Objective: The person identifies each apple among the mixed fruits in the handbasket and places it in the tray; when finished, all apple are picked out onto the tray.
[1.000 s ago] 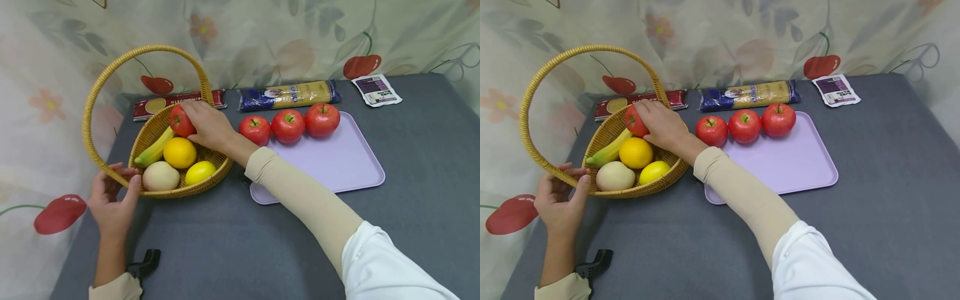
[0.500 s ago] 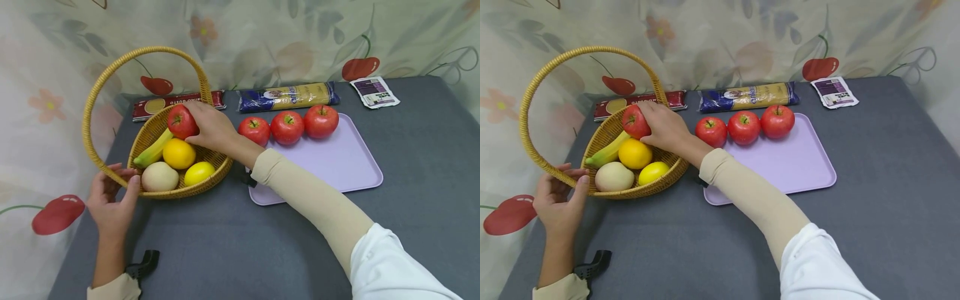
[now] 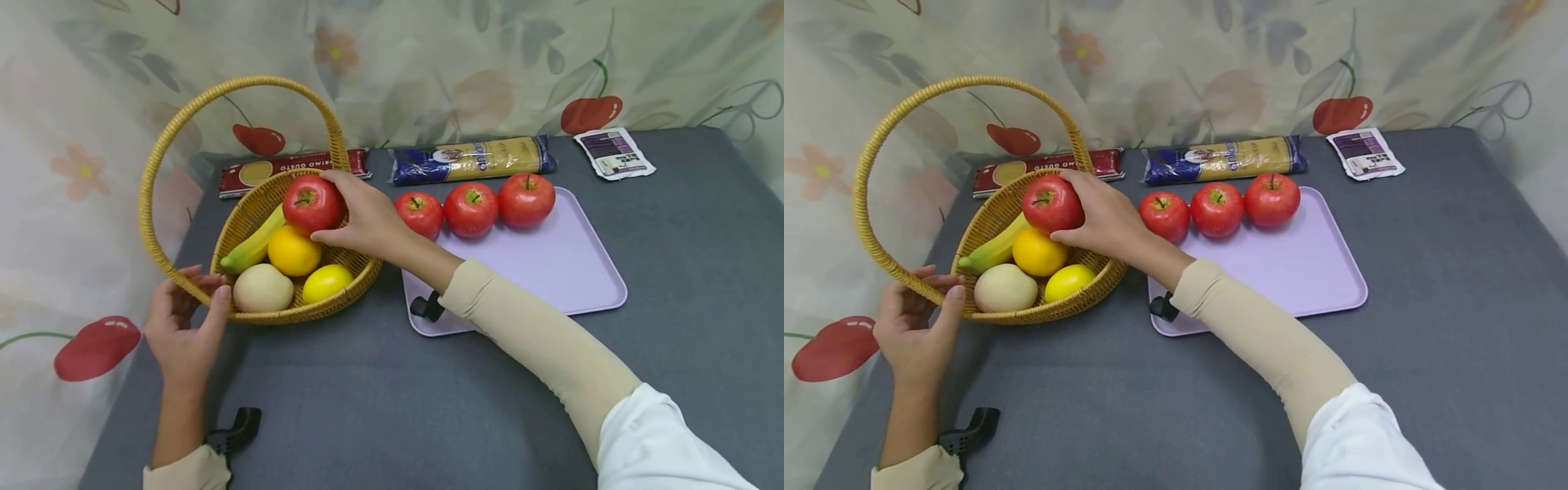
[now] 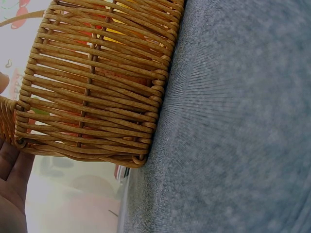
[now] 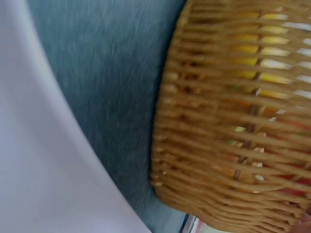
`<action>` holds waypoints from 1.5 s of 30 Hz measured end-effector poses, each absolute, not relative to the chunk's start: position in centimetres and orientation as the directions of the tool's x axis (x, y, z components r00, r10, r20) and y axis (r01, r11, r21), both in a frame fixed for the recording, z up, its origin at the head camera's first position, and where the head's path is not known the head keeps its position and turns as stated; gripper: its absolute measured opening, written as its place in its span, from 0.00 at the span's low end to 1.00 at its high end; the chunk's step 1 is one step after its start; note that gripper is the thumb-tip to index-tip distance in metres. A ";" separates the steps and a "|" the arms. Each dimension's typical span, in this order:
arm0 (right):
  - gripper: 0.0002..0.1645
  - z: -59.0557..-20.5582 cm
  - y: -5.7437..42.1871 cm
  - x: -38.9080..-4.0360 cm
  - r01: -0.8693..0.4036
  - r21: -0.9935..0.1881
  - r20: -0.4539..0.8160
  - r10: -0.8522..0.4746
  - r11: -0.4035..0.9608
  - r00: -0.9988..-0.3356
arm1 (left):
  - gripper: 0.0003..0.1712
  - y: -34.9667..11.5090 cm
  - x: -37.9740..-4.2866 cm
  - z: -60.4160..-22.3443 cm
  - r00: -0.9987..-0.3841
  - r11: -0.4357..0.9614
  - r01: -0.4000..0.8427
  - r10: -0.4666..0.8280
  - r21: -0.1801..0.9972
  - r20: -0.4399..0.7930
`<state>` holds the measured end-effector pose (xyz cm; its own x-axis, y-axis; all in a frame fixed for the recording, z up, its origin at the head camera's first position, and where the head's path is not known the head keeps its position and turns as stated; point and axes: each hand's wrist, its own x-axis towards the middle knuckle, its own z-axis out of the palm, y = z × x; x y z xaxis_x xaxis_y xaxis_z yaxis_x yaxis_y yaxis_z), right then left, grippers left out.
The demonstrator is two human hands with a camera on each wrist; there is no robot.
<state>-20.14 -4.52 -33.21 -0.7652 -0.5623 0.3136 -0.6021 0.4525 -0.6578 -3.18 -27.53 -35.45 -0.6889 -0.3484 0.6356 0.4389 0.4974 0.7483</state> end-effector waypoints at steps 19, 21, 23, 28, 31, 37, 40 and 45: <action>0.49 -32.8 2.1 -15.4 -0.459 -0.855 0.312 -0.465 0.243 -0.828 | 0.24 -29.2 -3.9 -37.4 -0.681 0.495 0.456 -0.341 0.740 0.648; 0.49 -33.0 3.1 -15.0 -0.443 -0.860 0.302 -0.448 0.252 -0.841 | 0.24 -29.6 -4.0 -37.8 -0.678 0.493 0.458 -0.344 0.740 0.649; 0.50 -33.2 4.1 -14.6 -0.435 -0.862 0.300 -0.431 0.261 -0.851 | 0.24 -29.7 -4.0 -38.0 -0.674 0.490 0.464 -0.346 0.738 0.653; 0.50 -33.5 6.4 -14.1 -0.464 -0.839 0.338 -0.397 0.284 -0.853 | 0.23 -29.0 -4.0 -37.2 -0.668 0.493 0.475 -0.339 0.730 0.663; 0.50 -33.5 7.7 -14.0 -0.480 -0.826 0.357 -0.386 0.295 -0.851 | 0.23 -28.5 -3.9 -36.7 -0.666 0.490 0.479 -0.337 0.728 0.665; 0.49 -33.7 9.7 -13.7 -0.449 -0.824 0.328 -0.357 0.344 -0.875 | 0.24 -29.1 -4.0 -37.3 -0.668 0.485 0.471 -0.350 0.737 0.657; 0.48 -34.0 10.7 -13.7 -0.450 -0.814 0.331 -0.343 0.368 -0.879 | 0.23 -28.9 -3.9 -37.0 -0.670 0.489 0.466 -0.349 0.737 0.655; 0.48 -34.6 12.2 -13.8 -0.430 -0.801 0.312 -0.322 0.417 -0.894 | 0.23 -28.0 -3.7 -36.0 -0.671 0.483 0.474 -0.343 0.736 0.657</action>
